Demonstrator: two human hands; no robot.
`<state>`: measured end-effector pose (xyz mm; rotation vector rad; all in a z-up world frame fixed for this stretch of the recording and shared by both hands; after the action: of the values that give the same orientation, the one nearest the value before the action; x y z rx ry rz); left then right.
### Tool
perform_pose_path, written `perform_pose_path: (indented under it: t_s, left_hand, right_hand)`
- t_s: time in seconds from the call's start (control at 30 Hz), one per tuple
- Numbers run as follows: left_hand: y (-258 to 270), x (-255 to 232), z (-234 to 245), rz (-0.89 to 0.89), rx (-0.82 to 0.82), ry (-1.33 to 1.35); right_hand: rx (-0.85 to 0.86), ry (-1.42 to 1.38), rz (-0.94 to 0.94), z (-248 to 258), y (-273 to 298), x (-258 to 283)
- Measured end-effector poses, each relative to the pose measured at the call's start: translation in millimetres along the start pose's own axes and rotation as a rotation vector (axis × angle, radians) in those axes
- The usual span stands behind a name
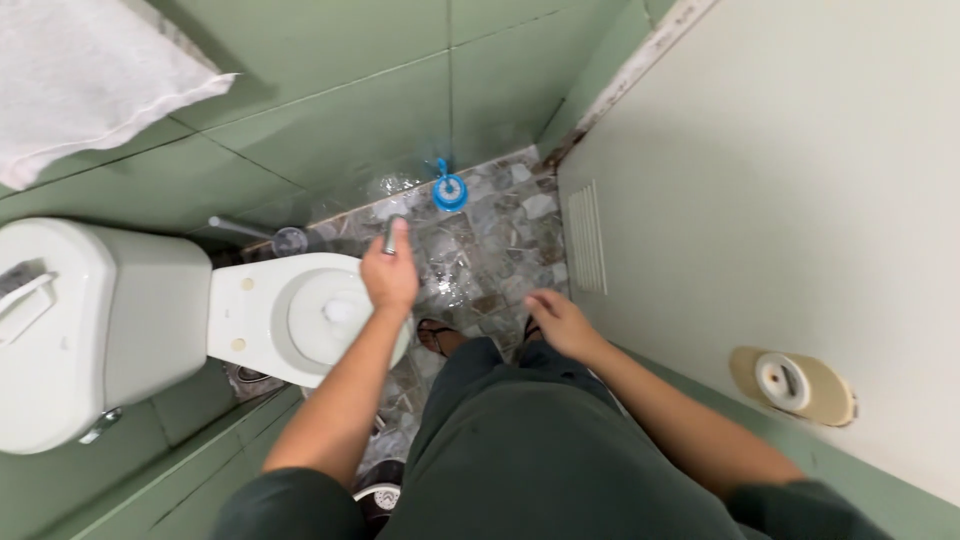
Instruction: Scrubbing bathroom walls and floor with a brush and rinsing with a sprayer.
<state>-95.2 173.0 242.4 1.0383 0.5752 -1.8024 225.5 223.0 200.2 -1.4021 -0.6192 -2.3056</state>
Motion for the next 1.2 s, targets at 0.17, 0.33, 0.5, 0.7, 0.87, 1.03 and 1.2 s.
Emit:
perform_pose_path:
  t_s: [0.17, 0.33, 0.5, 0.7, 0.87, 1.03, 1.2]
  left_hand:
    - [-13.6, -12.5, 19.2, -0.028, -0.347, -0.053]
    - [41.3, -59.2, -26.3, -0.211, -0.214, 0.095]
    - [111.7, -88.6, -71.6, -0.393, -0.053, 0.083]
    - [140.6, -82.3, -70.2, -0.346, -0.071, 0.094]
    - [160.5, -61.6, -59.7, -0.344, 0.002, -0.033]
    - [173.0, -48.1, -28.6, -0.378, 0.034, -0.055]
    - [149.6, -37.9, 36.7, -0.341, -0.088, 0.104]
  right_hand:
    - [-0.148, 0.353, -0.490, 118.9, 149.2, -172.0]
    - [-0.125, 0.248, -0.600, 195.4, 297.7, -393.8]
    - [-0.254, 0.228, -0.766, 270.3, 327.2, -385.2]
    - [-0.319, 0.017, -0.770, 315.6, 283.6, -291.1]
    - [-0.214, 0.056, -0.572, 301.2, 259.1, -247.6]
    - [-0.371, 0.151, -0.605, 299.9, 251.7, -170.7]
    - [-0.762, 0.006, -0.429, 299.8, 266.9, -87.5]
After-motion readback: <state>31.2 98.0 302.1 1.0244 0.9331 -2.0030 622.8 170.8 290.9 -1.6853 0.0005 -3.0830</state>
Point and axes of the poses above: each hand's wrist, its own y-axis away from the middle knuckle, its own z-axis out of the back of the hand, x = y × z, the point moved 8 cm from there along -y, towards the middle knuckle, and after that the axes turned 12 degrees about -x, right-handed, at the moved point
